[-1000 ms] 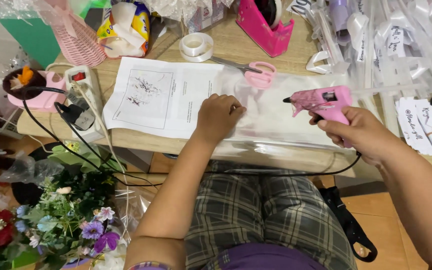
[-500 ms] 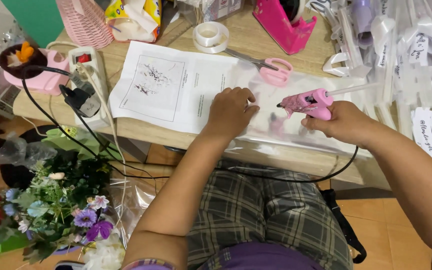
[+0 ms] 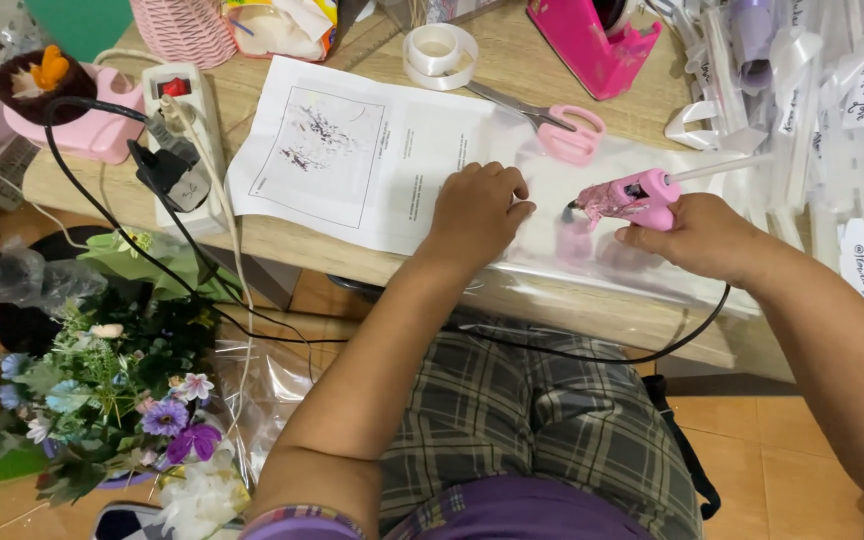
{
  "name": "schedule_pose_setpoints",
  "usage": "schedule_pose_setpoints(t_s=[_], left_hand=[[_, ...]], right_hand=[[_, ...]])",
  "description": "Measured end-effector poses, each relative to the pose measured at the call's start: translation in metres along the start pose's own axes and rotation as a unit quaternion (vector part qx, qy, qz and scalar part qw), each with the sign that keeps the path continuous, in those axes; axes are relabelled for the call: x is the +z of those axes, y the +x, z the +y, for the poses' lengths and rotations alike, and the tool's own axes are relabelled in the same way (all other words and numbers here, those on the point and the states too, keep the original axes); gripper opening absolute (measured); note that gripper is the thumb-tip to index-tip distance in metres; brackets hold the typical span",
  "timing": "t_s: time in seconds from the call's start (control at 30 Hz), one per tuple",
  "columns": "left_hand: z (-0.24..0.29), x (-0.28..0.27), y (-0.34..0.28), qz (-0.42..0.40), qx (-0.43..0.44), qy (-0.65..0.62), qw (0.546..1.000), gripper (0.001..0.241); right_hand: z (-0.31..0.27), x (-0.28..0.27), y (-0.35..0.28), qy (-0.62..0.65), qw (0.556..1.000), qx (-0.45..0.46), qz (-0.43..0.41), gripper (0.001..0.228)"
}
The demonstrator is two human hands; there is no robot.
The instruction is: The person uses a pink hot glue gun to apply glue to a clear plastic bag on a table. They then fold a white ribbon into a bow shape and place it on the bag. Finally, they cut a piece of white tape with scissors and apply it to the bag.
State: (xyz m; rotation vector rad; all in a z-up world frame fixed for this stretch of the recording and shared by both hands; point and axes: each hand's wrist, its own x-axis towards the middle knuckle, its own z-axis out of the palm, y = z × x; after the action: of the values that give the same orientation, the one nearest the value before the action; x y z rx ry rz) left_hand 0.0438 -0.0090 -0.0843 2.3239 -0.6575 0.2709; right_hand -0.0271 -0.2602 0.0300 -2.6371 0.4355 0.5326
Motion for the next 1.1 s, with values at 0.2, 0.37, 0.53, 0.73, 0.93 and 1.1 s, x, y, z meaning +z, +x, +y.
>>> schedule_pose_setpoints(t_s=[0.2,0.37,0.53,0.73,0.93,1.1], left_hand=[[-0.002,0.003,0.0,0.01,0.009,0.009,1.0,0.015],[-0.002,0.004,0.0,0.02,0.007,0.006,1.0,0.014],[-0.001,0.003,0.0,0.022,0.02,0.011,0.999,0.014],[0.0,0.001,0.001,0.005,-0.008,0.012,1.0,0.014],[-0.001,0.001,0.002,0.008,-0.008,0.011,1.0,0.015],[-0.003,0.004,0.001,0.028,0.012,0.009,1.0,0.015]], right_hand=[[0.007,0.002,-0.001,-0.045,0.999,-0.003,-0.005,0.053],[-0.004,-0.002,-0.019,-0.087,0.996,-0.007,-0.032,0.044],[0.003,-0.001,-0.009,-0.08,0.997,-0.003,-0.021,0.048],[0.013,0.003,0.013,-0.051,0.999,-0.017,-0.002,0.053],[0.004,-0.012,-0.011,0.04,0.999,0.002,0.013,0.039],[0.037,-0.018,-0.009,0.084,0.996,-0.023,0.003,0.05]])
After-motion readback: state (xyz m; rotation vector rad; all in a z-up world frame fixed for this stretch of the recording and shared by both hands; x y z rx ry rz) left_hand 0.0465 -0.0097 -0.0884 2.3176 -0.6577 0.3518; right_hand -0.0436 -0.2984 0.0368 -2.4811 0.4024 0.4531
